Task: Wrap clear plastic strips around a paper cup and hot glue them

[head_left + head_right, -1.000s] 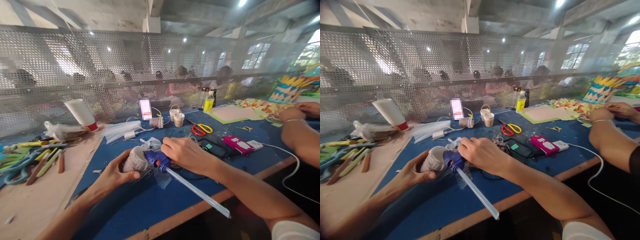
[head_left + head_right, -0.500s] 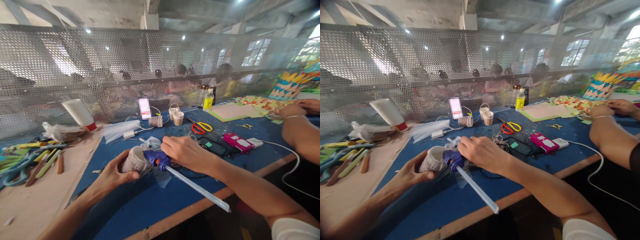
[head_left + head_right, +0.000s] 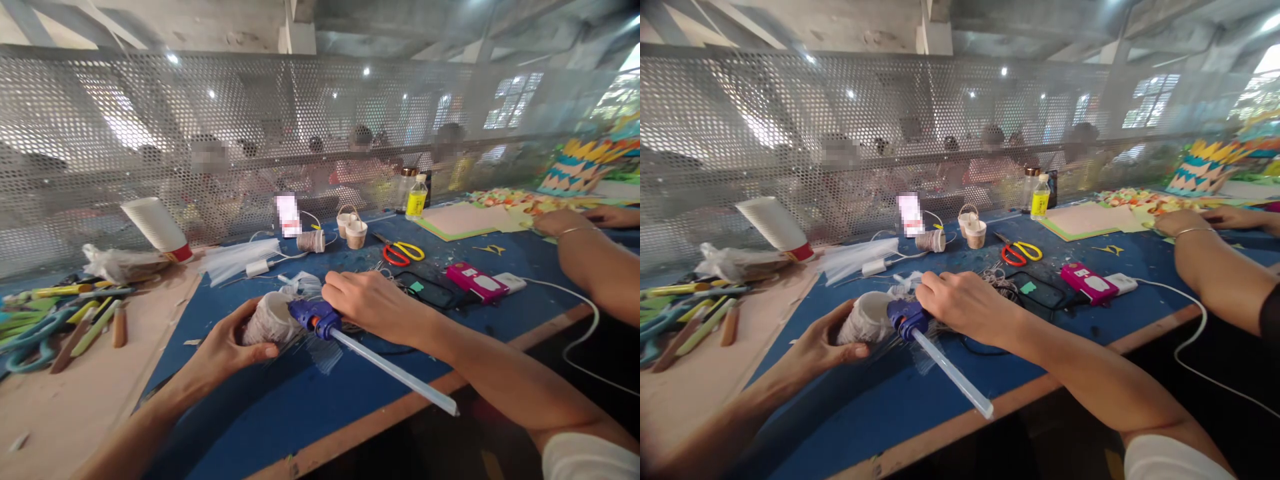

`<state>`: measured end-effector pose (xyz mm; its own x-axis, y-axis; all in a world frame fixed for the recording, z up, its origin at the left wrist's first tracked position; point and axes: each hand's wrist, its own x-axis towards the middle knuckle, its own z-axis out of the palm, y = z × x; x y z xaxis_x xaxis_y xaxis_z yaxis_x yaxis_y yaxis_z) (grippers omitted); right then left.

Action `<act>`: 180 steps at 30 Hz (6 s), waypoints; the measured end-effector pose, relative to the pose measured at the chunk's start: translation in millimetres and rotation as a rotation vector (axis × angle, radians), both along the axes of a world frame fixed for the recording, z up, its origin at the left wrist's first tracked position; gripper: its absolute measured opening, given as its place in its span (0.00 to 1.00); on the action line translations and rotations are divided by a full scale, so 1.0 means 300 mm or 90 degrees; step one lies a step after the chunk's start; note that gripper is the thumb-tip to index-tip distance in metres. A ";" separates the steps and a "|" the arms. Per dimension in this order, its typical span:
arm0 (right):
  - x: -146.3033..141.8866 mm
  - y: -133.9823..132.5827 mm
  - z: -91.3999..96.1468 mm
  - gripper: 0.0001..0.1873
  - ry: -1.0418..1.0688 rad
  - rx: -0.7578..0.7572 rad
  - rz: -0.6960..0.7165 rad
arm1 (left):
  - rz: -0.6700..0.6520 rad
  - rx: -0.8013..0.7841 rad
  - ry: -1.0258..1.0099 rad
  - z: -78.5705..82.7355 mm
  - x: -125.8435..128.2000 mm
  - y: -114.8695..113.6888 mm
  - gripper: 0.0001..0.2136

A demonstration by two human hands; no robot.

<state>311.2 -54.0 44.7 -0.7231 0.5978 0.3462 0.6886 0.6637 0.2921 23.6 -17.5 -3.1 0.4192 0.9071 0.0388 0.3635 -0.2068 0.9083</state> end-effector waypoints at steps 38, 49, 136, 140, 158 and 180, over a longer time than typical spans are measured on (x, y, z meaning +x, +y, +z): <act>0.016 0.057 -0.019 0.14 0.401 -0.410 0.023 | -0.001 -0.011 -0.068 0.015 -0.025 -0.007 0.37; 0.024 0.075 -0.047 0.16 0.395 -0.324 0.034 | -0.055 -0.071 -0.098 -0.007 -0.034 -0.003 0.38; 0.009 0.093 -0.088 0.17 0.644 -0.342 -0.033 | -0.072 -0.058 -0.262 0.000 0.021 -0.035 0.43; 0.005 0.094 -0.102 0.17 0.627 -0.341 -0.048 | -0.093 -0.075 -0.230 -0.005 0.014 -0.039 0.39; -0.003 0.105 -0.131 0.15 0.606 -0.239 -0.030 | 0.002 -0.029 -0.196 -0.038 0.020 -0.038 0.28; -0.020 0.037 -0.090 0.06 0.265 -0.124 0.065 | 0.296 0.369 0.164 -0.036 0.034 -0.050 0.37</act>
<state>305.3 -42.9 17.8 -0.6051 0.6132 0.5077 0.6485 0.7496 -0.1325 33.8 -32.7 -14.0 0.0613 0.8563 0.5129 0.7140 -0.3967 0.5769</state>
